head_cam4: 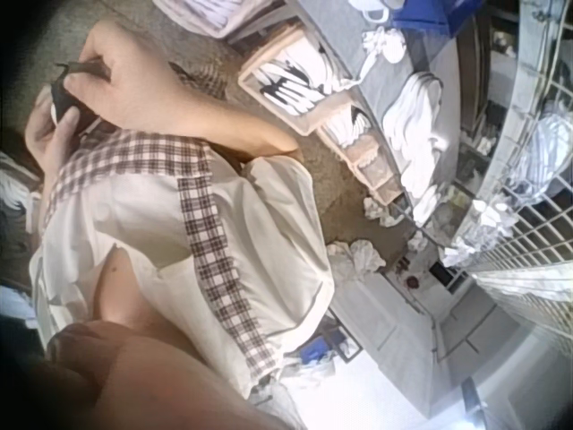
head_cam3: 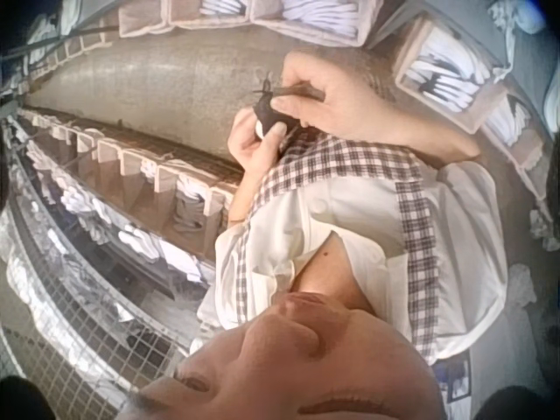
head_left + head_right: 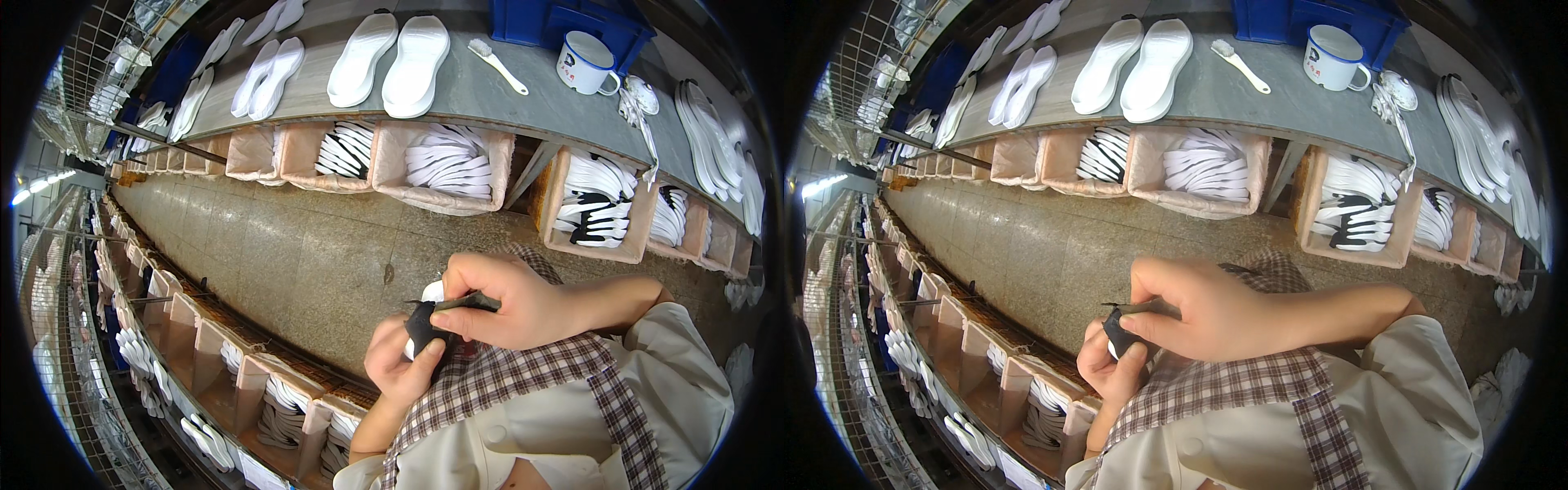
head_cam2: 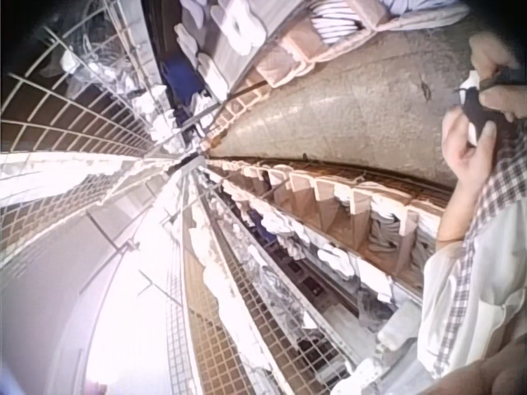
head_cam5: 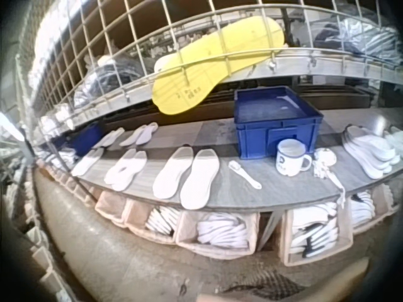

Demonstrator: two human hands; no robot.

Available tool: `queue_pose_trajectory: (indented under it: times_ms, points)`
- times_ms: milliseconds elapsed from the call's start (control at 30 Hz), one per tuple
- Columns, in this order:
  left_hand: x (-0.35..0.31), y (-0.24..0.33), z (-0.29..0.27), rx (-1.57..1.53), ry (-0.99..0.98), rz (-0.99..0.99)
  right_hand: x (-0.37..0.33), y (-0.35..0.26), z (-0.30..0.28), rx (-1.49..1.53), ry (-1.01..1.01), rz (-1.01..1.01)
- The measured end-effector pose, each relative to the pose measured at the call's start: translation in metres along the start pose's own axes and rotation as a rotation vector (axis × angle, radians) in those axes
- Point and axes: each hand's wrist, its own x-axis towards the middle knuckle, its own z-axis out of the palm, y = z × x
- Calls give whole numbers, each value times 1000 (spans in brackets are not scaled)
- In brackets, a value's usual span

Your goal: The person picks up pairs of white and black slippers from a shelf, turns them over to inspect the soles, and places them into a large fabric bin. The person also picks up a small black object and a white brush from the shelf, briefly handling them before returning to the slippers.

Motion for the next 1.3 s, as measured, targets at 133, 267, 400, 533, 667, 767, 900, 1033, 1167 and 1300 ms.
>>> queue_pose_trajectory:
  times_ms: [133,267,400,533,667,767,900,1033,1167,1300]
  points:
    - [-1,0,1,33,6,-13,0,0,-1,-183,-46,-73]
    - [0,1,5,95,-31,-32,-1,5,3,-337,31,-129]
    - [10,-4,6,35,6,13,4,23,-14,610,345,144]
    - [24,-8,11,-244,95,-20,25,62,-94,678,644,24]
    - [40,-12,36,-269,55,-139,37,114,-180,200,922,207]
    - [47,-12,56,-242,-6,-192,18,128,-223,-443,1025,190]
    - [51,-15,67,-281,2,-266,-34,120,-282,-1137,1348,43]
    - [55,-21,76,-283,9,-299,-63,125,-342,-1534,1330,499]
    - [61,-22,91,-248,0,-280,-64,153,-366,-1650,1232,560]
    - [72,-22,96,-254,-33,-307,-76,143,-359,-1324,1376,330]
